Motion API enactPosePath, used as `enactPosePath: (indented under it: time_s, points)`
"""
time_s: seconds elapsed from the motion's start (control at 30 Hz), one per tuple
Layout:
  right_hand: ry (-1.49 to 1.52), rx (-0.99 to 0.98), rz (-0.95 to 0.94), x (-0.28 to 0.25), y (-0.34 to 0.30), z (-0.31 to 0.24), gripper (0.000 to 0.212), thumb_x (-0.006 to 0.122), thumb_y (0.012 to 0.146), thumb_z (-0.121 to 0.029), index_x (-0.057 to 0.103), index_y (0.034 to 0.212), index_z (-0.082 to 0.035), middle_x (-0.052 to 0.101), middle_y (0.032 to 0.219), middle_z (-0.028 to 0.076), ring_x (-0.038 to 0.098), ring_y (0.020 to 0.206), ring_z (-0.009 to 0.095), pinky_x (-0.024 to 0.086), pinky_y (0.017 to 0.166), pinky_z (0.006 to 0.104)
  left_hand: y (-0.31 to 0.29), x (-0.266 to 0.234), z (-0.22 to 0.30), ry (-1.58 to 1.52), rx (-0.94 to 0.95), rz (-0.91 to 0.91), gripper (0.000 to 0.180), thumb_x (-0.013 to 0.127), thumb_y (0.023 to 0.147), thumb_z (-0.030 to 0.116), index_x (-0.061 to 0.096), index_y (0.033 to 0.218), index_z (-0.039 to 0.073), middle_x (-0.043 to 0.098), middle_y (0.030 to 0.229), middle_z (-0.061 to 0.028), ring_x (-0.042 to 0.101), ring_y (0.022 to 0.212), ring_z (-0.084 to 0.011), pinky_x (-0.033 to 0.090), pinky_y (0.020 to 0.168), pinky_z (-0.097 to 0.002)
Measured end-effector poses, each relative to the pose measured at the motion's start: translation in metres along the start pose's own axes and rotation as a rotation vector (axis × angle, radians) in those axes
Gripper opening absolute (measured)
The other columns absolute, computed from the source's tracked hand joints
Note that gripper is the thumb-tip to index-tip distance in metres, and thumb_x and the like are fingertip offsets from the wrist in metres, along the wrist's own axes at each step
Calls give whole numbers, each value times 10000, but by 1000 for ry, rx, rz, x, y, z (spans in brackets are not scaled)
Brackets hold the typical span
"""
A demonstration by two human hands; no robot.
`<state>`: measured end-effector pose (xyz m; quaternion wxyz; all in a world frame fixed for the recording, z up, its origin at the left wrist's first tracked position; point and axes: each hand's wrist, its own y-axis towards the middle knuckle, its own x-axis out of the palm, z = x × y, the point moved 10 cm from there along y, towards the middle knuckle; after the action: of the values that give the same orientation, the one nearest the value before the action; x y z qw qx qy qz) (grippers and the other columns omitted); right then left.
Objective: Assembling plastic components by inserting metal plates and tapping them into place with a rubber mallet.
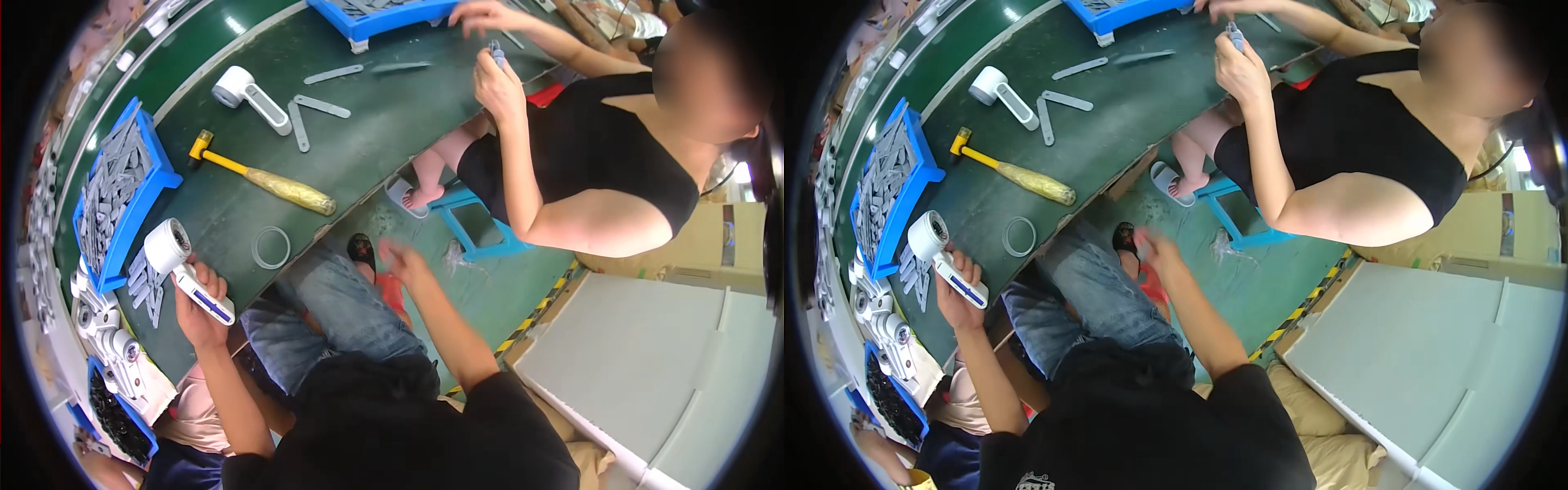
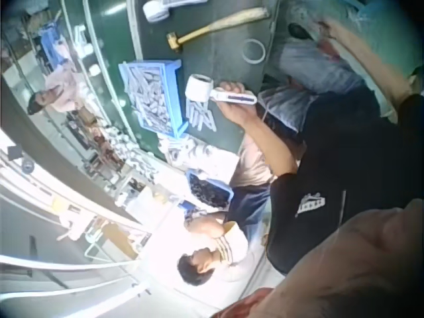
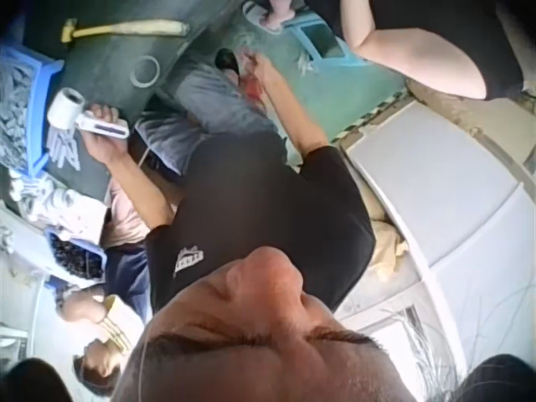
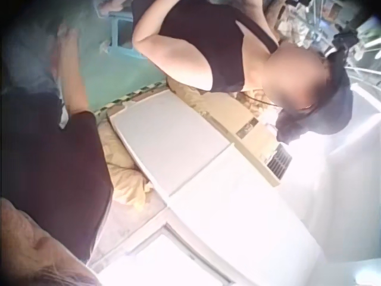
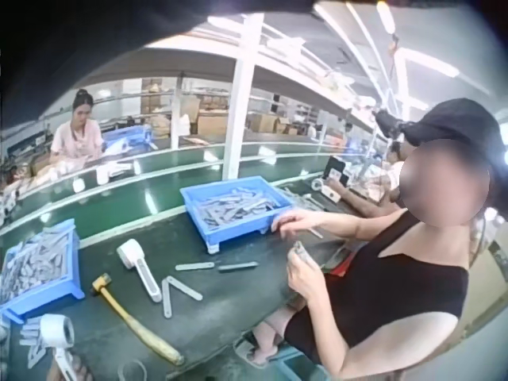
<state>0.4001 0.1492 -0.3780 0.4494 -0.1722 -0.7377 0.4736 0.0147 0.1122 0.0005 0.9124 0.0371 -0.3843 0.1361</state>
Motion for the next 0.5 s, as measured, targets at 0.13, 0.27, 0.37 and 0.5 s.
enactPosePath:
  time_s: [0.13, 0.27, 0.37, 0.5]
  points:
    - [-398, -97, 69, 121, 59, -58, 241, 598, 958, -129, 596, 1179, -34, 585, 890, 100, 563, 754, 256, 577, 928, 460, 6, 4, -5, -5, 7, -13, 462, 381, 1138, 310, 429, 1412, -58, 485, 995, -93, 450, 805, -162, 409, 713, -298]
    - [-628, -152, 14, 157, 7, -24, 143, 579, 952, -142, 646, 1050, -64, 486, 711, 15, 469, 623, 163, 537, 741, 350, -9, 2, 13, 14, 79, 46, 554, 525, 1079, 405, 445, 1409, -32, 507, 1007, -85, 458, 813, -170, 393, 727, -322]
    - [-1006, -411, -160, 157, -80, 2, 142, 590, 980, -164, 683, 1012, -61, 654, 816, 35, 593, 698, 117, 470, 621, 258, -18, -29, 12, 8, 98, 164, 371, 573, 1057, 256, 499, 1321, 5, 550, 1021, -67, 520, 847, -165, 440, 759, -325]
    - [-1345, -1205, -702, 249, -327, 17, 247, 719, 944, -88, 669, 1176, -20, 669, 1137, 98, 613, 782, 116, 489, 624, 240, -16, 8, -10, -54, 143, 325, 348, 512, 1092, 309, 507, 1327, 53, 638, 1198, -127, 607, 1181, -295, 470, 1045, -428]
